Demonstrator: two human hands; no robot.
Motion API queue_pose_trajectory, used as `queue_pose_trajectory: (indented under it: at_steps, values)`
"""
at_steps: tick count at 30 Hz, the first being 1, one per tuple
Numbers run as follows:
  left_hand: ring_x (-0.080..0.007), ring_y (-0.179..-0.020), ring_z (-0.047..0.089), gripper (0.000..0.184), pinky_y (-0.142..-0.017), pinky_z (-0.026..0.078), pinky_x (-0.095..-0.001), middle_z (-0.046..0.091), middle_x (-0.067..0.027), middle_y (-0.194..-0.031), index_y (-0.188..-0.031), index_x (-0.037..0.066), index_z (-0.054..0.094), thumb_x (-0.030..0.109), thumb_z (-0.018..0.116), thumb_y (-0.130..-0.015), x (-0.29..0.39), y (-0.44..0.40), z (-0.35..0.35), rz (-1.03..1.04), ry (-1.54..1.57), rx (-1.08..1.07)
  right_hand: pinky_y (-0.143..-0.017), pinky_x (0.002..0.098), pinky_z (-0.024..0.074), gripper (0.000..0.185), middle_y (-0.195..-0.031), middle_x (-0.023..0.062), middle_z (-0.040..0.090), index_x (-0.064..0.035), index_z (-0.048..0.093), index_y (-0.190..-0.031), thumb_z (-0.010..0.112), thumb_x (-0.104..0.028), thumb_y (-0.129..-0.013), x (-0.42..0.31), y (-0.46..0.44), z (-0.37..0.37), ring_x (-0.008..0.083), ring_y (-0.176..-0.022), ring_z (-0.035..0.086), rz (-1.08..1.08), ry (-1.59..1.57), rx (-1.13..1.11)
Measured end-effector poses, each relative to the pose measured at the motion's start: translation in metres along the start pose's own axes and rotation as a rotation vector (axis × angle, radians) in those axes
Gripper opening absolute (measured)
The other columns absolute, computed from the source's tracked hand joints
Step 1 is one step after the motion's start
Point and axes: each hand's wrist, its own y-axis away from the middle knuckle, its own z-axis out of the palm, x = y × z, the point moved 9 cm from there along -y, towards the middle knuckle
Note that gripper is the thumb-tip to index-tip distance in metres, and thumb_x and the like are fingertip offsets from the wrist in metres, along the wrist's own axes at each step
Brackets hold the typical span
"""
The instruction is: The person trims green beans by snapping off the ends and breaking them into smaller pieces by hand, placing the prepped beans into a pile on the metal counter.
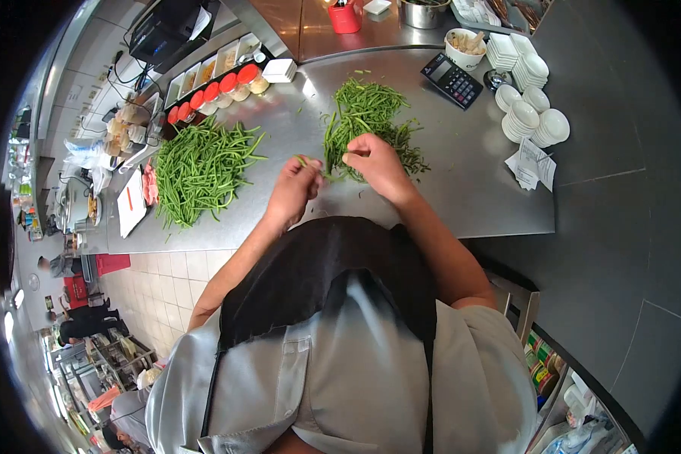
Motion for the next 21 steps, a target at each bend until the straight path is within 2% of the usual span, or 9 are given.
queue_pose_trajectory:
  at_steps: [2, 6, 10, 13, 16, 21]
  values:
    - [-0.0085, -0.062, 0.052, 0.010, -0.058, 0.041, -0.0256, 0.067, -0.0015, -0.080, -0.106, 0.011, 0.061, 0.020, 0.061, -0.110, -0.002, 0.003, -0.016, -0.074, 0.272, 0.104, -0.090, 0.0355, 0.0550, 0.033, -0.104, 0.0104, 0.075, 0.0011, 0.071, -0.122, 0.072, -0.019, -0.096, -0.016, 0.008, 0.000, 0.0189, -0.095, 0.068, -0.108, 0.133, -0.038]
    - [-0.0089, -0.063, 0.053, 0.011, -0.059, 0.043, -0.0256, 0.067, -0.0011, -0.082, -0.108, 0.011, 0.061, 0.021, 0.058, -0.111, -0.005, 0.004, -0.019, -0.070, 0.342, 0.098, -0.092, 0.0354, 0.0546, 0.033, -0.107, 0.0118, 0.076, 0.0012, 0.072, -0.123, 0.069, -0.021, -0.099, -0.005, 0.011, 0.028, 0.0202, -0.100, 0.069, -0.091, 0.181, -0.177]
    - [-0.0083, -0.064, 0.053, 0.011, -0.059, 0.042, -0.0248, 0.067, -0.0009, -0.083, -0.112, 0.009, 0.062, 0.019, 0.058, -0.111, 0.000, 0.005, -0.017, -0.010, 0.271, 0.088, -0.084, 0.0387, 0.0560, 0.023, -0.099, 0.0165, 0.076, -0.0002, 0.074, -0.111, 0.067, -0.018, -0.097, -0.009, 0.013, 0.038, 0.0277, -0.089, 0.072, -0.153, 0.253, -0.132]
    - [-0.0077, -0.063, 0.051, 0.012, -0.058, 0.041, -0.0245, 0.065, -0.0011, -0.083, -0.114, 0.007, 0.062, 0.018, 0.058, -0.111, 0.005, 0.007, -0.016, 0.048, 0.143, 0.094, -0.080, 0.0426, 0.0557, 0.018, -0.096, 0.0199, 0.074, -0.0016, 0.073, -0.102, 0.067, -0.014, -0.091, -0.019, 0.017, 0.039, 0.0351, -0.088, 0.071, -0.304, 0.457, -0.089]
    - [-0.0074, -0.062, 0.049, 0.013, -0.057, 0.040, -0.0245, 0.064, -0.0015, -0.084, -0.116, 0.005, 0.062, 0.016, 0.058, -0.111, 0.008, 0.007, -0.013, 0.109, 0.061, 0.075, -0.079, 0.0453, 0.0550, 0.017, -0.095, 0.0209, 0.073, -0.0025, 0.073, -0.099, 0.066, -0.012, -0.087, -0.018, 0.019, 0.042, 0.0391, -0.089, 0.070, -0.290, 0.516, -0.159]
    - [-0.0079, -0.061, 0.049, 0.014, -0.056, 0.039, -0.0248, 0.065, -0.0025, -0.085, -0.117, 0.004, 0.063, 0.016, 0.057, -0.111, 0.008, 0.005, -0.016, 0.114, 0.062, 0.085, -0.077, 0.0456, 0.0551, 0.018, -0.089, 0.0202, 0.072, -0.0014, 0.072, -0.098, 0.067, -0.013, -0.086, -0.018, 0.020, 0.037, 0.0387, -0.085, 0.071, -0.246, 0.483, -0.163]
